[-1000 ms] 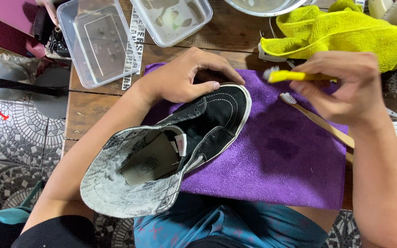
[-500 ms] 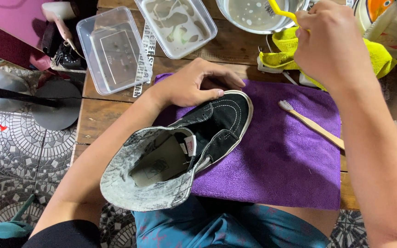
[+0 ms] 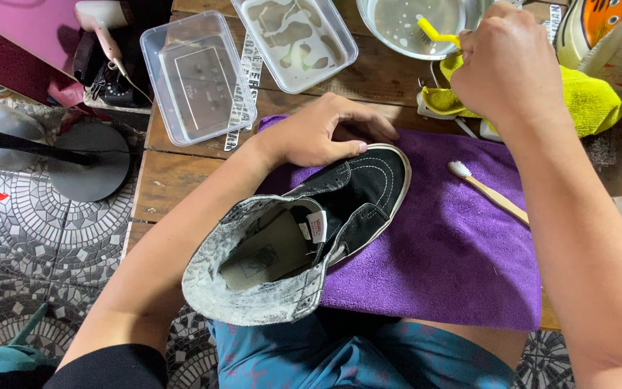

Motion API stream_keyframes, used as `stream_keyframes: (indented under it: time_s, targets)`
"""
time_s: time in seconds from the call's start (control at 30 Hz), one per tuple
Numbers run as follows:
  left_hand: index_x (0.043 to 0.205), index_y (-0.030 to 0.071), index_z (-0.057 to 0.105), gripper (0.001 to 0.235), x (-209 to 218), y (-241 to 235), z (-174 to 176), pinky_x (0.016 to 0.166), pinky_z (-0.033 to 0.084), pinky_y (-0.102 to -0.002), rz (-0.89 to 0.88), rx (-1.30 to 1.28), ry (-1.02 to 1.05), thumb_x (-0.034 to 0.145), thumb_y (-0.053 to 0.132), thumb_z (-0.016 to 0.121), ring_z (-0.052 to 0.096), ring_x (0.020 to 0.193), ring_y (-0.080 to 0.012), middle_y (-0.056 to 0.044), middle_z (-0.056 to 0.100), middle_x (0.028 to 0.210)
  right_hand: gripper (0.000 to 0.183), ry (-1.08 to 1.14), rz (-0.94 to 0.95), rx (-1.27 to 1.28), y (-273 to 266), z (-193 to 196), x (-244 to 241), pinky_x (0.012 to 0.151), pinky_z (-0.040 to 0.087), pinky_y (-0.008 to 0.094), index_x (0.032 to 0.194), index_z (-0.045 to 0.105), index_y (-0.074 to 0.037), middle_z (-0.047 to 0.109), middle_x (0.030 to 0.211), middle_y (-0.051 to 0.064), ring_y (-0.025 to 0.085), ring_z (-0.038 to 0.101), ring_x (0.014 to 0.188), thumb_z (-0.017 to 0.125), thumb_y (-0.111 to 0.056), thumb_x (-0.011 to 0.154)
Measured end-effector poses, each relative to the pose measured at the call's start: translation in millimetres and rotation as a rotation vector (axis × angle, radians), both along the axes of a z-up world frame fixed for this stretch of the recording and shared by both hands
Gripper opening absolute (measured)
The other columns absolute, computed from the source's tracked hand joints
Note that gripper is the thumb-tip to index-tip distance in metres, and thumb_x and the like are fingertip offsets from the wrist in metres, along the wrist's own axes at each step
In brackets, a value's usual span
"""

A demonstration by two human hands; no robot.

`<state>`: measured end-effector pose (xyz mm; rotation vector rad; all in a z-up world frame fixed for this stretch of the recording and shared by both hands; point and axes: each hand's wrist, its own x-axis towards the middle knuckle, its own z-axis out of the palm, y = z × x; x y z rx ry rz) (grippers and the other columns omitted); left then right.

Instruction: The person scrubs the white rubber toe cap of a black sneaker with a wooden toothbrush, then switches to a yellow toothbrush to continue scrubbing the same area. The person finishes by wiping the shoe with a yellow cloth.

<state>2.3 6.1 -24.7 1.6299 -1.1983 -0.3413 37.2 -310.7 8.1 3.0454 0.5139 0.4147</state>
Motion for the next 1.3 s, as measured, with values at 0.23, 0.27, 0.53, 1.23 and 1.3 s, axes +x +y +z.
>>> stream_keyframes:
  time_s: [0.23,0.27,0.53,1.23,1.3]
  targets:
    - [0.134,0.006,0.076,0.035,0,0,-1,0.115,0.059,-0.035,0.013,0.018,-0.018,0.102,0.005,0.064,0.079,0.123,-0.0205,-0.008,0.081,0.136,0.028,0.013,-0.003,0.011,7,4,-5,0.064,0.055,0.06,0.115,0.09,0.004,0.07,0.108,0.026,0.055,0.068,0.086,0.074,0.004,0.093]
    - [0.135,0.005,0.075,0.034,0,0,-2,0.115,0.06,-0.035,0.007,0.01,0.003,0.103,0.004,0.064,0.079,0.122,-0.0204,-0.009,0.081,0.136,0.032,0.034,-0.015,0.051,9,7,-7,0.063,0.055,0.06,0.118,0.089,0.007,0.071,0.111,0.025,0.054,0.069,0.088,0.073,0.007,0.09]
    - [0.134,0.007,0.075,0.036,-1,0,3,0.117,0.06,-0.036,-0.019,-0.002,0.02,0.102,0.001,0.061,0.079,0.124,-0.0219,-0.01,0.08,0.138,0.04,-0.093,0.037,0.104,-11,16,-44,0.067,0.062,0.048,0.143,0.088,0.012,0.073,0.126,0.025,0.038,0.072,0.096,0.065,0.008,0.111]
    - [0.133,0.004,0.075,0.031,-2,0,10,0.115,0.058,-0.039,0.01,0.021,-0.047,0.105,0.007,0.063,0.078,0.125,-0.0246,-0.011,0.082,0.135,0.009,-0.084,0.063,0.482,-5,30,-115,0.069,0.038,0.035,0.128,0.096,0.004,0.067,0.085,0.007,0.016,0.053,0.072,0.089,-0.002,0.128]
    - [0.141,0.004,0.071,0.04,-4,-1,9,0.122,0.059,-0.038,-0.01,0.002,0.052,0.102,-0.003,0.062,0.078,0.131,-0.0259,-0.015,0.074,0.15,0.012,0.251,-0.061,0.724,8,46,-124,0.054,0.026,0.029,0.122,0.089,-0.001,0.072,0.087,0.003,0.007,0.044,0.07,0.082,-0.011,0.12]
